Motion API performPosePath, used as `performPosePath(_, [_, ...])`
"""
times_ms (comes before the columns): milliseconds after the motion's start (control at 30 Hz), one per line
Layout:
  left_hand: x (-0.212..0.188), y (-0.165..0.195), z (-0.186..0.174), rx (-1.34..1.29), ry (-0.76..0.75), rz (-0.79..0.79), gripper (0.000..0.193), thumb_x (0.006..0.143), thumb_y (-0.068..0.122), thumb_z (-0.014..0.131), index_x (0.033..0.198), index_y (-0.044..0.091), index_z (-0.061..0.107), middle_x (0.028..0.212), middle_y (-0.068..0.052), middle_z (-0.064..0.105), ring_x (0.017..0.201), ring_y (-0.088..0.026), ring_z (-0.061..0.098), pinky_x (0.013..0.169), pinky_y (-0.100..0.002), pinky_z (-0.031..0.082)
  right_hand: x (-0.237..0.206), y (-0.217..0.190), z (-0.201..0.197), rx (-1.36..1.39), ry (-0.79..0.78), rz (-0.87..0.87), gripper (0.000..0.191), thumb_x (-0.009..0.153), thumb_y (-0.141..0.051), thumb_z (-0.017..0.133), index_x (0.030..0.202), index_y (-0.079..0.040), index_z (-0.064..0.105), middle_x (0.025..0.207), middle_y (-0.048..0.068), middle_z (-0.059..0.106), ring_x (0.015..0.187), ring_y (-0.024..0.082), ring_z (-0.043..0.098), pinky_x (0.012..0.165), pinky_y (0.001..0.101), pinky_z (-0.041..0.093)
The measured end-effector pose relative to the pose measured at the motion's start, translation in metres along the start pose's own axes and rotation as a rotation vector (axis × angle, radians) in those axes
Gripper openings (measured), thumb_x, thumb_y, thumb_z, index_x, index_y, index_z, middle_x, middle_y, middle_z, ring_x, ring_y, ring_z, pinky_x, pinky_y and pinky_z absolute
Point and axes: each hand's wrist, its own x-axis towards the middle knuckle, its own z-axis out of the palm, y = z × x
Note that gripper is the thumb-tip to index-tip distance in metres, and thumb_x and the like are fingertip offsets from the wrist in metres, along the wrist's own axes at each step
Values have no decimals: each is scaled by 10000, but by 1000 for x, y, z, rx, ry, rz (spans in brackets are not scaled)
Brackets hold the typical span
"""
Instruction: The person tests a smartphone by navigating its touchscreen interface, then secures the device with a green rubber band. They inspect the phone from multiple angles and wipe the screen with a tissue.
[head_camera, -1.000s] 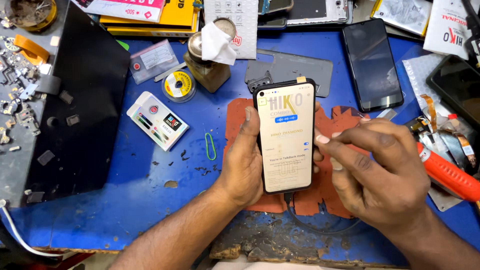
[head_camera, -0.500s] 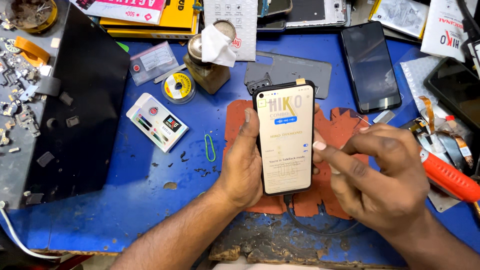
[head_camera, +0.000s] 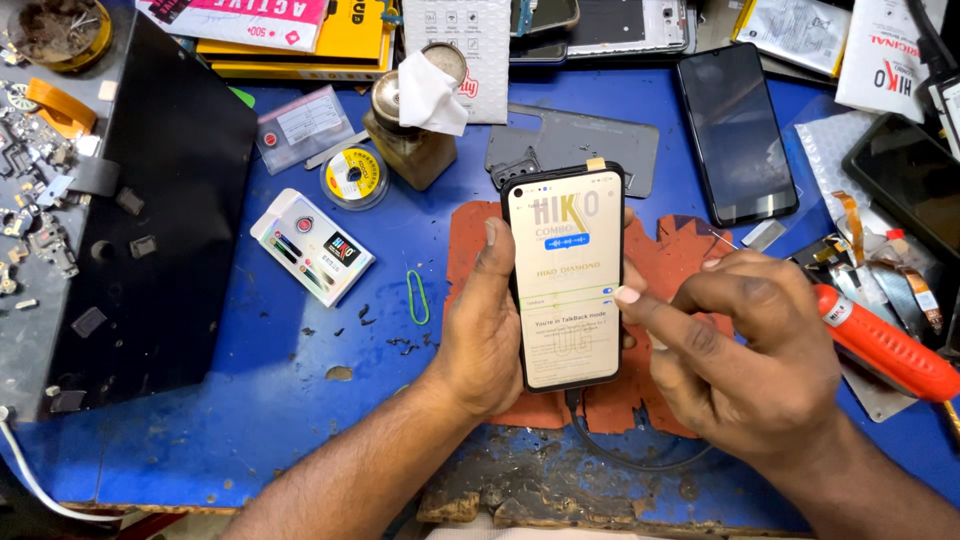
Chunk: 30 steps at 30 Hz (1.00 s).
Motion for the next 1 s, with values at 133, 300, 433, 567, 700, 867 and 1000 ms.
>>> performPosePath(133, [0, 0, 0, -24, 18, -21, 855, 1066, 693, 238, 1524, 7, 461, 1234, -163, 665, 1157, -264, 667, 1007, -423, 565, 2, 0, 2, -18, -32, -31, 415, 715, 7, 783, 1114, -104, 777, 886, 48, 572, 837, 238, 576, 792, 428, 487])
performPosePath(300, [-1, 0, 0, 12, 34, -14, 837, 1087, 667, 216, 1516, -7, 465, 1241, -168, 662, 1170, -268, 664, 1038, -419, 560, 2, -1, 2, -22, -28, -28, 418, 702, -3, 789, 1105, -113, 780, 896, 57, 564, 825, 257, 561, 778, 418, 484])
performPosePath(433, [-1, 0, 0, -25, -10, -1, 845, 1111, 666, 198, 1551, -2, 470, 1241, -164, 665, 1137, -255, 671, 1020, -408, 561, 1, 0, -2, -14, 6, -11, 395, 710, 20, 774, 1086, -104, 786, 867, 49, 553, 826, 258, 561, 782, 416, 498])
performPosePath(567, [-1, 0, -1, -41, 29, -37, 855, 1086, 680, 213, 1549, 6, 462, 1227, -152, 669, 1080, -251, 692, 960, -408, 583, -1, 0, -3, -56, 41, 25, 386, 725, 46, 767, 1085, -92, 790, 867, 61, 572, 833, 258, 563, 768, 410, 496])
performPosePath(700, [0, 0, -1, -37, 7, -25, 892, 1068, 713, 256, 1572, 5, 454, 1223, -151, 665, 1075, -247, 693, 955, -409, 591, -3, 1, -1, -66, 59, 29, 385, 758, 50, 774, 1112, -100, 788, 891, 55, 578, 856, 237, 560, 785, 393, 494])
performPosePath(867, [-1, 1, -2, -32, 5, -37, 918, 1047, 733, 269, 1582, 6, 436, 1223, -154, 665, 1069, -247, 695, 956, -410, 591, -4, 2, -1, -60, 52, 40, 385, 732, 58, 757, 1088, -88, 782, 887, 63, 584, 850, 243, 561, 770, 392, 487])
performPosePath(1000, [-1, 1, -3, -21, 9, -39, 927, 1041, 739, 273, 1586, 5, 430, 1225, -160, 665, 1078, -250, 695, 965, -408, 591, -3, 2, -1, -55, 46, 36, 391, 715, 69, 749, 1075, -80, 784, 861, 58, 576, 817, 239, 547, 741, 391, 475])
